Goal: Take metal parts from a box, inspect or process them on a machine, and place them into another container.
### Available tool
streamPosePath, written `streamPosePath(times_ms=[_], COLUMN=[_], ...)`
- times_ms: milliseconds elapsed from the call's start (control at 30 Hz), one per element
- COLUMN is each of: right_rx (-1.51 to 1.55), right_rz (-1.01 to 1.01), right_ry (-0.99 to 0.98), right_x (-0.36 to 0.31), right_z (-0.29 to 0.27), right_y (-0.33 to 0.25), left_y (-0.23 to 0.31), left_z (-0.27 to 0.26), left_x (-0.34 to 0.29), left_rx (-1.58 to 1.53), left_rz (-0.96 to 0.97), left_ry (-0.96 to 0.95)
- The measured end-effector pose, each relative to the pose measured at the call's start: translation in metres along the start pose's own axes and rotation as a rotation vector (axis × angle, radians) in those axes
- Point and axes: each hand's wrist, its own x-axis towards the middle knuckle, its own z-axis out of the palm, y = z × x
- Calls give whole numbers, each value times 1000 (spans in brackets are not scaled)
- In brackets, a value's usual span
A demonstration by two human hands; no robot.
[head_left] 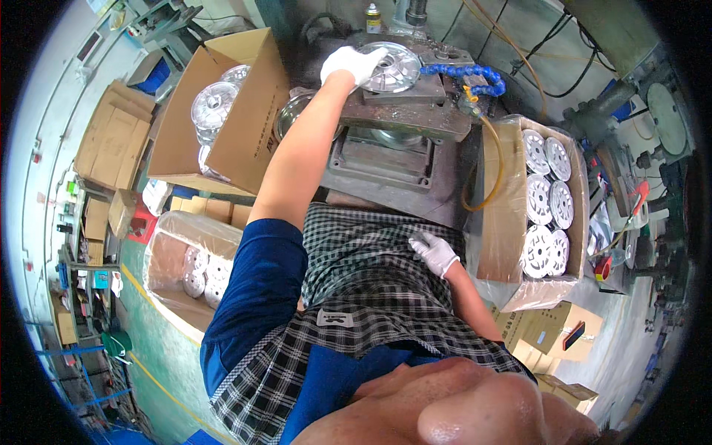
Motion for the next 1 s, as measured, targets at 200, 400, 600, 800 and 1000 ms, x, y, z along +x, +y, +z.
streamPosePath(times_ms=[200, 400, 600, 800, 1000], right_rx=[84, 13, -26, -39, -170], right_rz=[70, 85, 70, 36, 66], right_ry=[-14, 1, 2, 17, -6], right_x=[-15, -13, -5, -5, -7], right_z=[-9, -9, -7, -6, -8], right_y=[-12, 9, 8, 4, 5], left_y=[-2, -8, -10, -4, 0], left_z=[-4, -13, -2, 3, -5], left_x=[-2, -11, -13, -4, -4], left_rx=[23, 10, -60, 8, 10], left_rz=[10, 55, 89, 45, 21], left_ry=[-20, -70, 131, 130, -24])
